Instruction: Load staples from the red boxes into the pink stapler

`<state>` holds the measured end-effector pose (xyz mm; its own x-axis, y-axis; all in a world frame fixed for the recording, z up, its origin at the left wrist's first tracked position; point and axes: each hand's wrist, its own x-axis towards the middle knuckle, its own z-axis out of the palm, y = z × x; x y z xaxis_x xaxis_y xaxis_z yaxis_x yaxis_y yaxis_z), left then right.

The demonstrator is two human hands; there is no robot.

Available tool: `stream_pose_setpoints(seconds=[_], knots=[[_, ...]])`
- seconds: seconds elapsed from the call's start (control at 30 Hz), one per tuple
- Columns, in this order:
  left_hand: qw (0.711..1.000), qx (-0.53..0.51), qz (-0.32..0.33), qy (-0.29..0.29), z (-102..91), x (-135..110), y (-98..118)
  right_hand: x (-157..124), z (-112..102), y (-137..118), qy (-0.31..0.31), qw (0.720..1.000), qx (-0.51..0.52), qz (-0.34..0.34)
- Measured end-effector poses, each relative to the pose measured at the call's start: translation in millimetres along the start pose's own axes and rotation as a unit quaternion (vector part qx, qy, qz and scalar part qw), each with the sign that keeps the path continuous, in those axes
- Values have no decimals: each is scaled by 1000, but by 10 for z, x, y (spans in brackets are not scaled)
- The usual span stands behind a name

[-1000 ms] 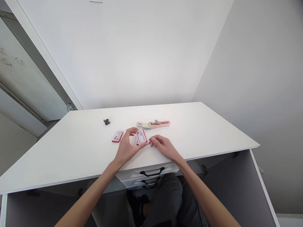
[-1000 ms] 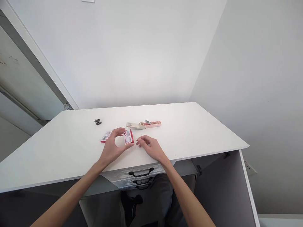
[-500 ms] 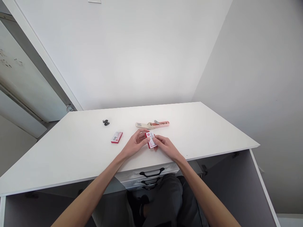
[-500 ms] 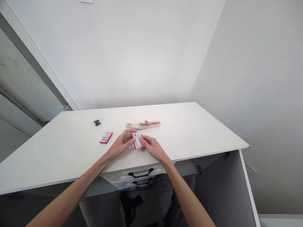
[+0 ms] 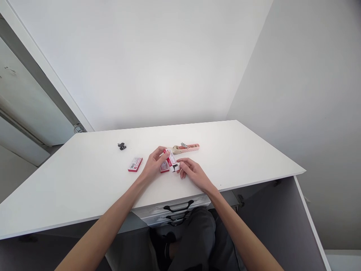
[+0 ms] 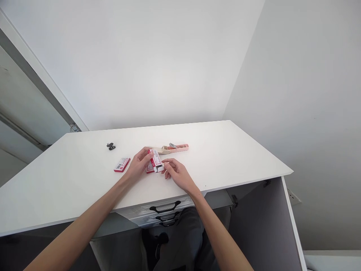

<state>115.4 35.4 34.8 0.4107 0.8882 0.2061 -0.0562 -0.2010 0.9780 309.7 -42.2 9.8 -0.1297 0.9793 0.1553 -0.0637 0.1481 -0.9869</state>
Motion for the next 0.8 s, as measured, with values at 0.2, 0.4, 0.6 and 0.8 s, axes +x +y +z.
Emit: stream_pose_setpoints(seconds=[0.2,0.4,0.6,0.8], knots=[[1000,7,14,21,-4,30,-37,10,8,17,16,1000,2,3],[999,-17,28,-4,15,4,29,35,34,59,60,998,9,5],[997,-28,47,-52,8,22,10,45,38,113,95,995,1,9],[998,-58,33,1,-1,18,-4,8,31,98,98,995,-6,-21]])
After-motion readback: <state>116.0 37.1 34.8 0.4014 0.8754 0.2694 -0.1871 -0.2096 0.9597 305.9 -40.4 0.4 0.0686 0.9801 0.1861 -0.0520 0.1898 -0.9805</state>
